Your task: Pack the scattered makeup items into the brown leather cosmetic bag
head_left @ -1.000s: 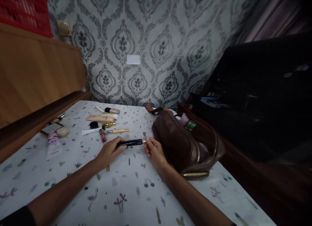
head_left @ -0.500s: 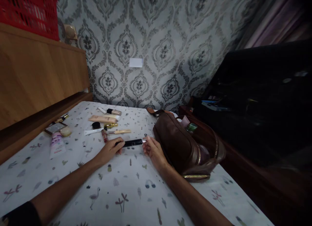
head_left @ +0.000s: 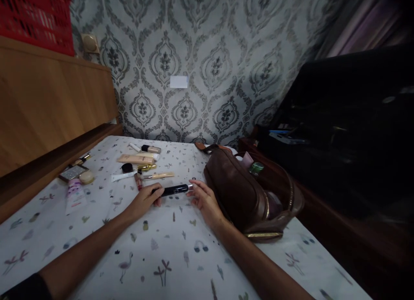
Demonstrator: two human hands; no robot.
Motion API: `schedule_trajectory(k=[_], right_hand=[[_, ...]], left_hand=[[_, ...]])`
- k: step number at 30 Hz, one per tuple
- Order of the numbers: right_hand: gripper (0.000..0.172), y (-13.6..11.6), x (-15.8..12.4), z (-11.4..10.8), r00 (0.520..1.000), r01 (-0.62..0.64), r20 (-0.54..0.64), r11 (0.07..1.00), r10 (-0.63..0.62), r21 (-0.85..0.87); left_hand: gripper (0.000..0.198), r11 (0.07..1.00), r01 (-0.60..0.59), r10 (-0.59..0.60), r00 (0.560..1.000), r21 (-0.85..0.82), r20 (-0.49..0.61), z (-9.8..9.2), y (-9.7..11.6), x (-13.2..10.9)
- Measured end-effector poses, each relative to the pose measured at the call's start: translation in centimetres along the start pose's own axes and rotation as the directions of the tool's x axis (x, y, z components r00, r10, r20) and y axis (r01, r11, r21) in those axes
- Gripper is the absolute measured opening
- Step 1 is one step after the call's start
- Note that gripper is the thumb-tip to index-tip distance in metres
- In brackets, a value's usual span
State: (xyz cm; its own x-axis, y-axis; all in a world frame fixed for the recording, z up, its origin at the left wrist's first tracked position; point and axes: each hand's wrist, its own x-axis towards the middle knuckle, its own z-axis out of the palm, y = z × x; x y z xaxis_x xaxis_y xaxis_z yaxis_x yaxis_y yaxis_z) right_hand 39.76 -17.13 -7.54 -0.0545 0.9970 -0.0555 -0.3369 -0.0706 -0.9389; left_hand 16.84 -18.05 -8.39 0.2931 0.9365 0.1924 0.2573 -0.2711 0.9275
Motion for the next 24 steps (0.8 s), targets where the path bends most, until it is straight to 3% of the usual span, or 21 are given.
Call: schedule_trajectory(k=[7,24], right_hand=[[0.042,0.0,0.0,-0.1,0.999,0.032,0.02,0.999,-0.032,0.007],[0.047,0.3,0.7,-0.4,0.998,0.047,0.03,0.998,-0.048,0.044]], left_hand=[[0.046,1.0,0.005,-0.005,1.0,0.011,-0.002,-0.1,0.5,-0.1],[0.051,0.996,0.016,-0.017,1.0,0.091,0.003,-0.1,1.6,0.1]])
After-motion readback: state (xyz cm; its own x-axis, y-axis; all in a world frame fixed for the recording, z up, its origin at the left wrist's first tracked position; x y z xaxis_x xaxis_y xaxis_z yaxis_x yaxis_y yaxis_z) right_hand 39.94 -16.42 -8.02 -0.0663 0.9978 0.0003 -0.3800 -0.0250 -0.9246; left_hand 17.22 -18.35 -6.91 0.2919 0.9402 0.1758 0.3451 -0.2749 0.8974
